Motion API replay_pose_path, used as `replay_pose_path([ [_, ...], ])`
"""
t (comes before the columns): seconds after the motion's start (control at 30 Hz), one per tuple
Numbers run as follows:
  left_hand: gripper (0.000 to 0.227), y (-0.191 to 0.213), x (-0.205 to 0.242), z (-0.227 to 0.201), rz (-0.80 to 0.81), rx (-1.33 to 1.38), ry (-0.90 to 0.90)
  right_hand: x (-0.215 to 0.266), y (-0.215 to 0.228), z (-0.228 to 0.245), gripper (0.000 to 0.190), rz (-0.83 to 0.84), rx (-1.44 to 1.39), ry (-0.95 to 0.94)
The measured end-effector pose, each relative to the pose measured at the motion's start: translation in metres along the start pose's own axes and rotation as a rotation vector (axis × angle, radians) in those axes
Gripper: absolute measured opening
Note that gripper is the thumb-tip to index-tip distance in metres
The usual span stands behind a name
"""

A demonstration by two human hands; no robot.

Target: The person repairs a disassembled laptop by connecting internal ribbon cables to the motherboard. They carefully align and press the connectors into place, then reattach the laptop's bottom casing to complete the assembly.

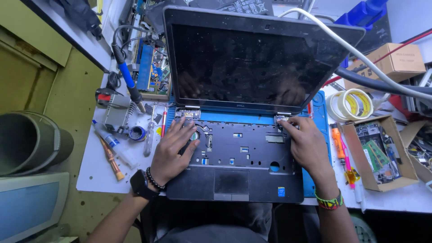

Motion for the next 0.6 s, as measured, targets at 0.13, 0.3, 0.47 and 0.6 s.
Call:
replay_pose_path([
  [0.13, 0.042, 0.003, -0.005, -0.01, 0.043, 0.066, 0.004, 0.008, -0.016, -0.006, 0.043, -0.039, 0.158, 0.019],
  [0.3, 0.045, -0.004, -0.005, -0.006, 0.158, 0.078, 0.001, 0.012, -0.013, 0.005, 0.043, -0.073, 0.179, 0.02],
  [0.47, 0.069, -0.014, -0.007, -0.006, 0.264, -0.121, 0.008, 0.007, -0.013, 0.004, 0.038, -0.109, 0.125, -0.007],
  [0.6, 0.09, -0.028, -0.006, -0.002, 0.432, -0.276, 0.059, 0.008, -0.012, -0.002, 0.036, -0.149, 0.05, -0.028],
])
Point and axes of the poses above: each hand's wrist, its own x-axis away from the middle knuckle, its own y-axis out of the back of the hand, z = x × y, the point moved 9 cm from there along -x, towards the middle knuckle, and after that the axes turned 6 degrees about z, right-handed, at the moved point
